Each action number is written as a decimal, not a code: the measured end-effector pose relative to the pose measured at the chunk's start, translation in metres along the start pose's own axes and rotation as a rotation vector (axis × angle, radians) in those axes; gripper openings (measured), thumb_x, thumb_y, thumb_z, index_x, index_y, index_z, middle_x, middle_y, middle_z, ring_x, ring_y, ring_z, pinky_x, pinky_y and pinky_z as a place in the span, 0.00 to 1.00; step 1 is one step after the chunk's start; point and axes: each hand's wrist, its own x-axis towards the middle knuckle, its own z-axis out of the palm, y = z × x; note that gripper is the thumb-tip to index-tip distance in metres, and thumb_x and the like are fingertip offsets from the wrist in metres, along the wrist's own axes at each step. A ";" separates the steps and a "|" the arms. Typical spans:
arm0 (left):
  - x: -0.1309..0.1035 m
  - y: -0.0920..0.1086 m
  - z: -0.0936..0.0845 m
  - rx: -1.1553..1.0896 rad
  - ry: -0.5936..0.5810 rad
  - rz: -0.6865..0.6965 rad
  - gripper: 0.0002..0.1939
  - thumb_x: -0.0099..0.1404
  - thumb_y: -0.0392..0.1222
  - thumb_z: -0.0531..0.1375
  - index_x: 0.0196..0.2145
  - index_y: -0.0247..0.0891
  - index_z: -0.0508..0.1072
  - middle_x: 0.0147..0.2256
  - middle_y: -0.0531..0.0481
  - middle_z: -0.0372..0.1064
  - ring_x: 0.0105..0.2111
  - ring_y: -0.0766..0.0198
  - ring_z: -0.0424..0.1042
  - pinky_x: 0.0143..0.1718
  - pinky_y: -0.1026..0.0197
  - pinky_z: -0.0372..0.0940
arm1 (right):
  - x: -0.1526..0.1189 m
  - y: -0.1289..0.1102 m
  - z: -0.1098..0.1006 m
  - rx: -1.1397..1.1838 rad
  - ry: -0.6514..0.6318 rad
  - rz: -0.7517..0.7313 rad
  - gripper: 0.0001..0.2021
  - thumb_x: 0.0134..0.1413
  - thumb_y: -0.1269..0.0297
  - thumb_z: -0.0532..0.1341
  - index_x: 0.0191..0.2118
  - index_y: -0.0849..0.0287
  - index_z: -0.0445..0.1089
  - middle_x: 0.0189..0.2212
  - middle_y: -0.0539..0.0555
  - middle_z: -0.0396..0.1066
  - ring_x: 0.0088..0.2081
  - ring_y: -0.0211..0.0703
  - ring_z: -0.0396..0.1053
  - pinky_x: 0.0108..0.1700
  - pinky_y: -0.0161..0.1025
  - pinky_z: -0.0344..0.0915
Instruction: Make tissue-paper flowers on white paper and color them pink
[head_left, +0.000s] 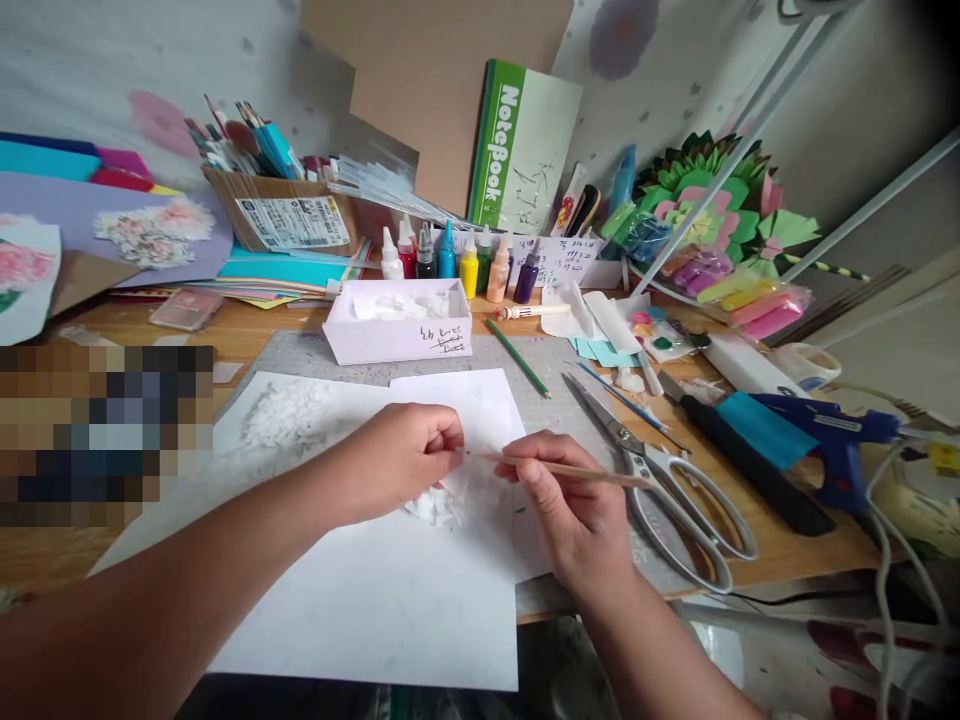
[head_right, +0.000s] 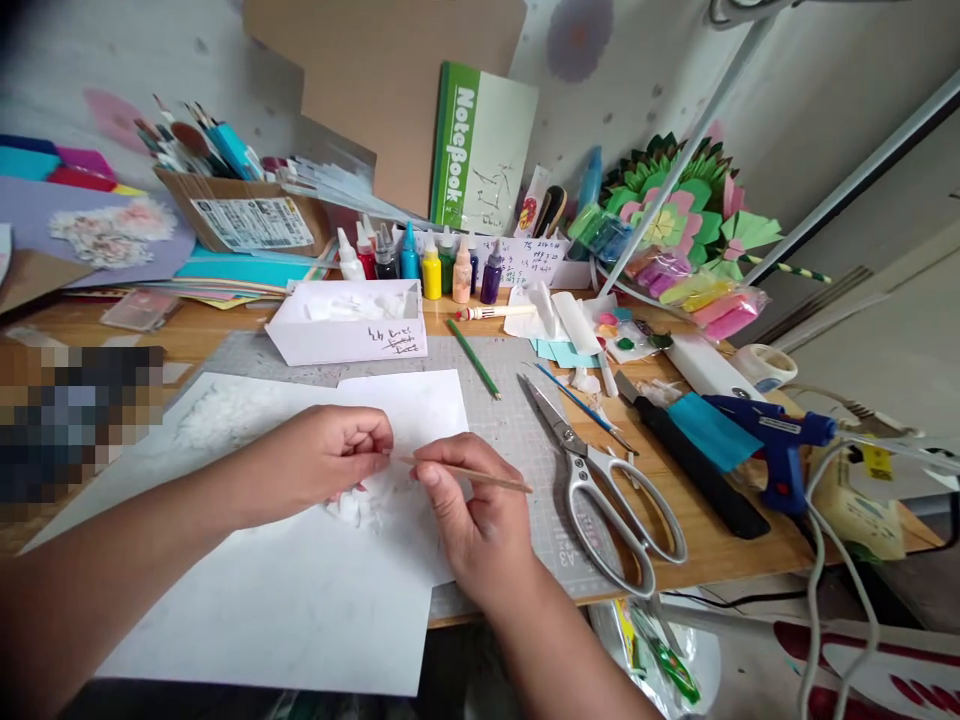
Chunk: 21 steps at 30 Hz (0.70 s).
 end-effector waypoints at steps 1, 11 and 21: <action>0.000 -0.001 0.000 0.012 0.010 0.004 0.05 0.58 0.41 0.54 0.26 0.38 0.67 0.20 0.57 0.63 0.19 0.69 0.61 0.17 0.67 0.53 | 0.001 0.000 0.001 -0.032 -0.023 -0.022 0.05 0.60 0.69 0.58 0.36 0.56 0.71 0.30 0.49 0.72 0.32 0.36 0.71 0.34 0.34 0.66; 0.001 -0.006 0.002 0.088 0.022 -0.007 0.06 0.57 0.42 0.55 0.24 0.39 0.67 0.19 0.59 0.61 0.19 0.69 0.58 0.18 0.66 0.49 | 0.008 -0.001 0.005 -0.242 -0.118 -0.139 0.05 0.59 0.73 0.57 0.34 0.60 0.70 0.28 0.51 0.71 0.31 0.37 0.68 0.34 0.36 0.63; -0.002 -0.004 0.003 0.197 0.108 0.062 0.05 0.56 0.39 0.55 0.24 0.41 0.68 0.19 0.58 0.63 0.19 0.68 0.58 0.21 0.66 0.48 | 0.009 0.002 0.011 -0.377 -0.194 -0.129 0.05 0.61 0.71 0.56 0.34 0.58 0.68 0.27 0.50 0.71 0.30 0.38 0.67 0.33 0.36 0.61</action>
